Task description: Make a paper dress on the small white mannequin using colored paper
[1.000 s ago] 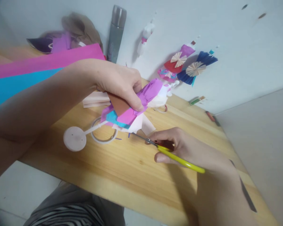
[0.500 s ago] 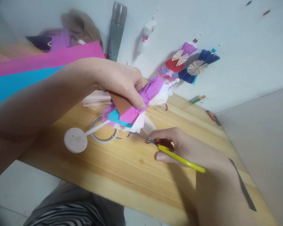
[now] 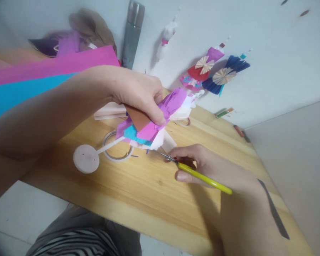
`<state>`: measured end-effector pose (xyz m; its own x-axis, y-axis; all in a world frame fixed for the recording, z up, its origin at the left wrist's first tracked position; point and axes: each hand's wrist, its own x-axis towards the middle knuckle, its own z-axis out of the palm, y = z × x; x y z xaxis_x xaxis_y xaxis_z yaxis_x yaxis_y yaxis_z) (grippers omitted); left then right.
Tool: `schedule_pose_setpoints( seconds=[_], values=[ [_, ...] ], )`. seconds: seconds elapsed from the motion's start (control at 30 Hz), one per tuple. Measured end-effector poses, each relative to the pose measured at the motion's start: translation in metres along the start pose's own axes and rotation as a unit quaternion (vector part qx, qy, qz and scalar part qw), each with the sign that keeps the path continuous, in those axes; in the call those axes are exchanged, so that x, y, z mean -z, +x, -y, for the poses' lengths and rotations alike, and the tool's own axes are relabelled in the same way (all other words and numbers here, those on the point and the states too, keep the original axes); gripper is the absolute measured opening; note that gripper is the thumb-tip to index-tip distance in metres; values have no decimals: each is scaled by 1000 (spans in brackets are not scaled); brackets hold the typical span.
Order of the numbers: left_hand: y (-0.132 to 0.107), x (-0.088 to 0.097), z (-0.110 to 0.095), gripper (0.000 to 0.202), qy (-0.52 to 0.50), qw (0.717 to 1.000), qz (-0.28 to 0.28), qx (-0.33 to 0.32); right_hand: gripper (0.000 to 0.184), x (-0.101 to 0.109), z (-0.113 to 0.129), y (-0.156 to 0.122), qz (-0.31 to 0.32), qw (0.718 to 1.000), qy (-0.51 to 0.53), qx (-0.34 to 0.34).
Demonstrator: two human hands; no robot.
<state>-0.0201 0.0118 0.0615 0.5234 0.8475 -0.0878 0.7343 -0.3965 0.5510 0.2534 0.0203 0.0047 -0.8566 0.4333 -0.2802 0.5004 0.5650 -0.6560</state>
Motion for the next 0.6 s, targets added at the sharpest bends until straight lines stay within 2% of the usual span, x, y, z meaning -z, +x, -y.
schedule_pose_setpoints(
  seconds=[0.13,0.3,0.4,0.6],
  values=[
    [1,-1,0,28,-4,1000,0,6,29,0,1,0,3,1000,-7,6],
    [0,0,0,30,-39,999,0,23,28,2,3,-2,27,999,12,-25],
    [0,0,0,31,-34,999,-2,38,28,1,4,0,20,1000,18,-13],
    [0,0,-2,32,-21,999,12,23,27,0,4,0,26,1000,3,-6]
  ],
)
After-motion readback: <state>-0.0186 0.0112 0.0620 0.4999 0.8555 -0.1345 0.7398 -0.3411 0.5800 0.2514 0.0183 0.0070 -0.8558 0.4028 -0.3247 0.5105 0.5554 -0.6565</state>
